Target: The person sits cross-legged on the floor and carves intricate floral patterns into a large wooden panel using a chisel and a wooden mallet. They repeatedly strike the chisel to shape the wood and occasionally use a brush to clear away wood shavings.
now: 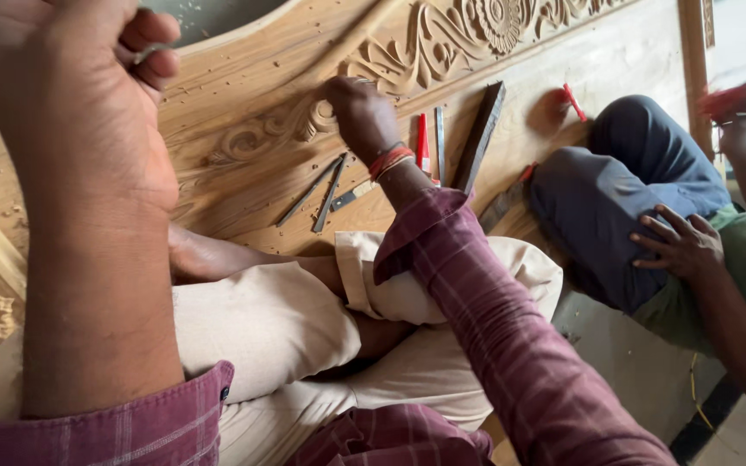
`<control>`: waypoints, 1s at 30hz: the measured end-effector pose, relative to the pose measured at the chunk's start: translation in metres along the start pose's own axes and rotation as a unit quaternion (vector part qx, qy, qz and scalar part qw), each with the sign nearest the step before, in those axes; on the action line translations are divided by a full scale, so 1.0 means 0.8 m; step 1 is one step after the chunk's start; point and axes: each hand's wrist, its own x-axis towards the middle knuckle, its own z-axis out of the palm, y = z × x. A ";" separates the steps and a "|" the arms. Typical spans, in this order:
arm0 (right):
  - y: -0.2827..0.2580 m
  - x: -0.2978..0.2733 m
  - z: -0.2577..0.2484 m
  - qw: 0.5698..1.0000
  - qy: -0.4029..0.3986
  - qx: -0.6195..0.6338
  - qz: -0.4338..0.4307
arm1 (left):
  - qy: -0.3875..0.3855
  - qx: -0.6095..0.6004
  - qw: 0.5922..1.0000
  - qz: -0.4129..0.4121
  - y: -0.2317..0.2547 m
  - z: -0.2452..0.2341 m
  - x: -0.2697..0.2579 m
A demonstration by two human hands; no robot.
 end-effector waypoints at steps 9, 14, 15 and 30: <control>-0.010 0.003 0.016 0.997 -0.030 -0.007 0.072 | -0.026 0.031 0.999 0.008 -0.002 0.005 -0.001; -0.025 0.017 0.018 0.992 -0.028 0.040 0.115 | -0.011 0.006 1.000 0.018 0.005 0.007 0.003; -0.021 0.013 0.015 0.996 -0.017 0.009 0.085 | -0.016 0.012 1.000 0.022 0.002 0.011 0.003; -0.027 0.024 -0.008 0.995 -0.067 -0.019 0.078 | -0.019 0.035 0.999 0.014 -0.005 -0.008 0.004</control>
